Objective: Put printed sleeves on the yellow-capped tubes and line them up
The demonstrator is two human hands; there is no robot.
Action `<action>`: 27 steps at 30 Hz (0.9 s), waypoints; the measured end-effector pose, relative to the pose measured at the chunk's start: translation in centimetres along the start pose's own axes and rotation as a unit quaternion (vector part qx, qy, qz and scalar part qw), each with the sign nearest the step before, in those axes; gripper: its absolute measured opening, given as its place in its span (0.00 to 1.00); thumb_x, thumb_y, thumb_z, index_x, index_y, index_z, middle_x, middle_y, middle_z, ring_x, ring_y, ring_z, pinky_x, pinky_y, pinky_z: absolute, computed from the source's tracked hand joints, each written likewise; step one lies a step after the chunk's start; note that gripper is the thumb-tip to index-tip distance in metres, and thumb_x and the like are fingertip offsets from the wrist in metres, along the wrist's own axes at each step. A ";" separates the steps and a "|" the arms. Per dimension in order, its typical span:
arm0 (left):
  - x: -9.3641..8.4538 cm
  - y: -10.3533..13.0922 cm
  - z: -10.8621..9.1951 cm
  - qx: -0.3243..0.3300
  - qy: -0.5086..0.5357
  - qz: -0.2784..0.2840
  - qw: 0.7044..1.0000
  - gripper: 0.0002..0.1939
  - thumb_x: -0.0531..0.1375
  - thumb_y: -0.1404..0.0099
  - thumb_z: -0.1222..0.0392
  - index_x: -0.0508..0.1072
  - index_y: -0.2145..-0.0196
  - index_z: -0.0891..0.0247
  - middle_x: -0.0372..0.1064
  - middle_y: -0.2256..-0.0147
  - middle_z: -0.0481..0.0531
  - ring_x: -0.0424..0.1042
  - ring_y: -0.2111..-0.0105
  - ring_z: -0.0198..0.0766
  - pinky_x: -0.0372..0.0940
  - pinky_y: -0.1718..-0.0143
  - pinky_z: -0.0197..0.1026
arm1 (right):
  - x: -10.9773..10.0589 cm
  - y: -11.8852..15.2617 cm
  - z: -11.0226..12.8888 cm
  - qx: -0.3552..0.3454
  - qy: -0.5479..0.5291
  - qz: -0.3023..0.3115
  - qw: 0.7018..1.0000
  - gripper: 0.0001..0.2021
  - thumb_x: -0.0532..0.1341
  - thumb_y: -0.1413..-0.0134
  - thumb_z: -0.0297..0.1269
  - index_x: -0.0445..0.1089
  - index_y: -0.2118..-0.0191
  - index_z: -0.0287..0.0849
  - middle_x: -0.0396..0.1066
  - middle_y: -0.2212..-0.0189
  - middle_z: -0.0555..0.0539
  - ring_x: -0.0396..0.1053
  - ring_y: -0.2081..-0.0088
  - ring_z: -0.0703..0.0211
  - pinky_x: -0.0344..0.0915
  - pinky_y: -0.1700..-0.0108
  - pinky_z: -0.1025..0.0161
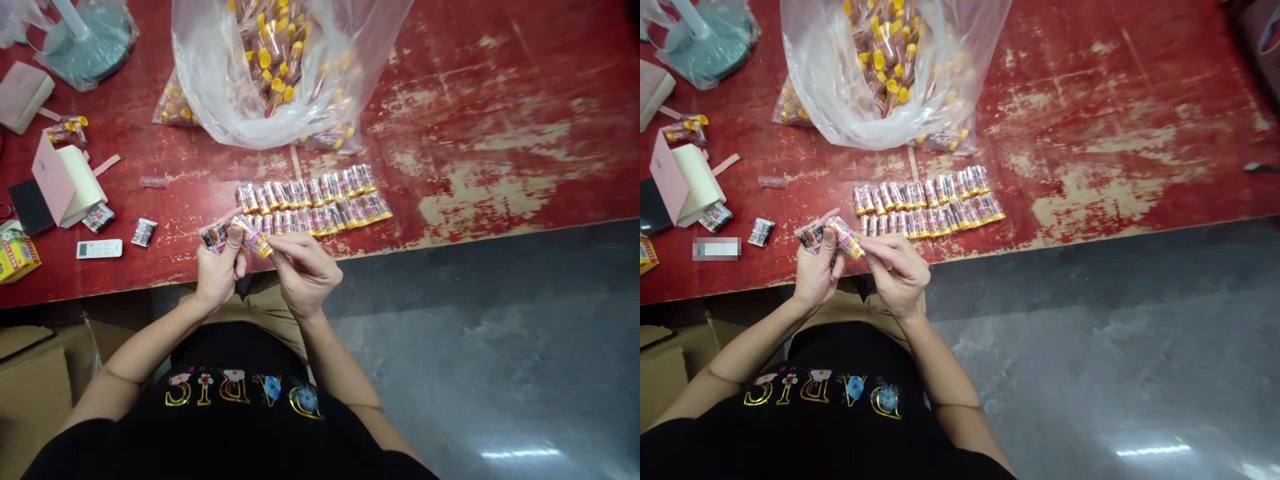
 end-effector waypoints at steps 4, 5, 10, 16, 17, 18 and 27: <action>-1.8 -1.5 1.3 -0.033 0.000 -0.017 0.999 0.25 0.72 0.48 0.43 0.77 0.59 0.63 0.63 0.78 0.43 0.52 0.88 0.22 0.42 0.88 0.34 | 1.7 0.2 -1.5 0.025 0.028 0.035 0.999 0.12 0.65 0.41 0.32 0.79 0.56 0.57 0.79 0.62 0.49 0.77 0.61 0.54 0.77 0.57 0.51; -2.4 -1.8 1.7 -0.039 0.001 -0.026 0.999 0.25 0.72 0.49 0.43 0.77 0.61 0.64 0.61 0.79 0.42 0.52 0.88 0.22 0.42 0.87 0.33 | 2.2 0.4 -1.9 0.028 0.027 0.046 0.998 0.11 0.64 0.41 0.32 0.80 0.56 0.56 0.79 0.62 0.49 0.77 0.60 0.55 0.77 0.56 0.52; -4.4 -3.0 2.8 -0.062 0.020 -0.040 0.997 0.27 0.73 0.51 0.43 0.76 0.60 0.65 0.61 0.79 0.42 0.52 0.88 0.22 0.42 0.87 0.32 | 3.9 1.1 -3.1 0.048 0.012 0.063 0.997 0.12 0.64 0.41 0.30 0.80 0.57 0.54 0.79 0.62 0.48 0.77 0.60 0.55 0.76 0.56 0.54; -8.0 -5.5 3.0 -0.081 0.038 -0.107 0.990 0.28 0.73 0.49 0.46 0.72 0.56 0.63 0.76 0.64 0.52 0.67 0.81 0.27 0.53 0.85 0.31 | 6.4 0.0 -7.6 0.002 0.108 0.054 0.993 0.10 0.61 0.38 0.35 0.79 0.56 0.52 0.78 0.63 0.46 0.75 0.59 0.54 0.73 0.54 0.52; -8.8 -5.9 3.1 -0.090 0.050 -0.121 0.987 0.25 0.73 0.47 0.49 0.72 0.56 0.63 0.76 0.63 0.53 0.69 0.79 0.29 0.56 0.83 0.31 | 7.0 -0.4 -8.7 -0.015 0.141 0.066 0.988 0.11 0.60 0.37 0.35 0.79 0.55 0.52 0.78 0.62 0.46 0.74 0.59 0.53 0.72 0.54 0.51; -9.4 -6.3 3.2 -0.101 0.063 -0.126 0.985 0.23 0.72 0.45 0.51 0.71 0.57 0.63 0.76 0.62 0.53 0.71 0.76 0.30 0.59 0.81 0.31 | 7.7 -0.8 -9.7 -0.032 0.178 0.086 0.980 0.11 0.59 0.36 0.35 0.79 0.55 0.52 0.78 0.61 0.46 0.73 0.58 0.53 0.71 0.53 0.51; -7.2 -6.2 2.3 -0.124 0.164 0.012 0.979 0.08 0.56 0.29 0.63 0.71 0.54 0.63 0.75 0.51 0.57 0.75 0.50 0.42 0.70 0.51 0.45 | 8.7 0.1 -8.8 0.070 0.143 0.169 0.973 0.09 0.61 0.37 0.42 0.74 0.55 0.48 0.74 0.61 0.45 0.70 0.59 0.53 0.70 0.55 0.53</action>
Point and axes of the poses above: each hand's wrist, its own y-axis away from the middle knuckle, its own x-axis out of the palm, z = x × y, the point moved 8 cm from there along -y, towards the middle knuckle
